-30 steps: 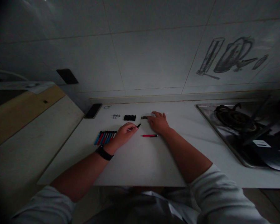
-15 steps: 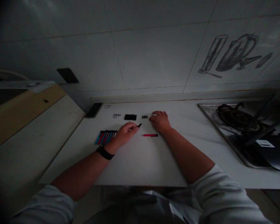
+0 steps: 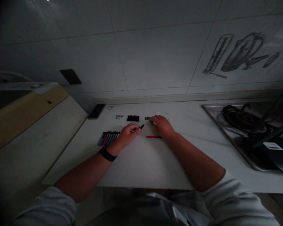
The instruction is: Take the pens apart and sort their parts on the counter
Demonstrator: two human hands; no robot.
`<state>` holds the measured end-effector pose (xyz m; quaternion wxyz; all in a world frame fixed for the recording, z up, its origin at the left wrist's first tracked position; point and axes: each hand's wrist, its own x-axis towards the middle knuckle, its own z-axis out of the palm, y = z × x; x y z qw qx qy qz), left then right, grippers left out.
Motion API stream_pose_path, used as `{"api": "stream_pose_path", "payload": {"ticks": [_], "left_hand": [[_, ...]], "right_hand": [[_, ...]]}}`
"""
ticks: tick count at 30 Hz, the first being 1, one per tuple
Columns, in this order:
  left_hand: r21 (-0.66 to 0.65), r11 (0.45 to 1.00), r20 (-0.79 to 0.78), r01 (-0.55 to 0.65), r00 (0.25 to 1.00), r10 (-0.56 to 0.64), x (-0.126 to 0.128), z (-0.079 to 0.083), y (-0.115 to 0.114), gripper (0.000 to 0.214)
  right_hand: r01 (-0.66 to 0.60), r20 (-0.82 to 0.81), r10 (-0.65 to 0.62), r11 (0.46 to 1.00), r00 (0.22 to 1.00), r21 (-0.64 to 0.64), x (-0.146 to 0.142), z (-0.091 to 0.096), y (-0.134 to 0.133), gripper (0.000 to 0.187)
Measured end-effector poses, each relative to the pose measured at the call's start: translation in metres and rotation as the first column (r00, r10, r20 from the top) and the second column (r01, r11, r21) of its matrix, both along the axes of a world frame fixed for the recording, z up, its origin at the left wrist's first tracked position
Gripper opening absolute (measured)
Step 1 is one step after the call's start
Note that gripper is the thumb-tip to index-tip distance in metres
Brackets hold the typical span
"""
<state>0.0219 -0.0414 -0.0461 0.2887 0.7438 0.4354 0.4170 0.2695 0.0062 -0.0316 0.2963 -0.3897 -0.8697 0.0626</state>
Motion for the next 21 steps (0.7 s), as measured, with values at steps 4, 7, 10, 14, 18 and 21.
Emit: {"api": "stream_pose_path", "payload": {"ticks": [4, 7, 10, 14, 18, 21], "left_hand": [[0.013, 1.0, 0.024, 0.015, 1.0, -0.016, 0.0, 0.0, 0.0, 0.016], [0.015, 1.0, 0.028, 0.023, 0.999, -0.023, 0.001, 0.002, -0.001, 0.016], [0.014, 0.999, 0.021, 0.031, 0.999, -0.031, 0.002, 0.005, -0.003, 0.016], [0.006, 0.999, 0.016, 0.032, 0.999, -0.032, 0.002, 0.006, -0.004, 0.015], [0.012, 0.999, 0.019, 0.03, 0.999, -0.031, 0.002, 0.005, -0.003, 0.015], [0.01, 0.999, 0.013, 0.04, 0.999, -0.04, 0.002, 0.005, -0.004, 0.016]], "right_hand": [[-0.032, -0.218, 0.021, 0.998, 0.976, -0.046, -0.007, 0.005, -0.013, 0.022], [-0.064, -0.405, -0.013, 0.982, 0.914, -0.176, -0.015, 0.009, -0.02, 0.019], [-0.148, -0.563, -0.078, 0.927, 0.823, -0.345, -0.021, 0.011, -0.024, 0.022], [-0.272, -0.675, -0.139, 0.842, 0.724, -0.466, -0.024, 0.011, -0.025, 0.029], [-0.311, -0.691, -0.163, 0.804, 0.704, -0.506, -0.025, 0.01, -0.025, 0.03], [-0.317, -0.683, -0.158, 0.797, 0.713, -0.515, -0.025, 0.009, -0.025, 0.029]]}}
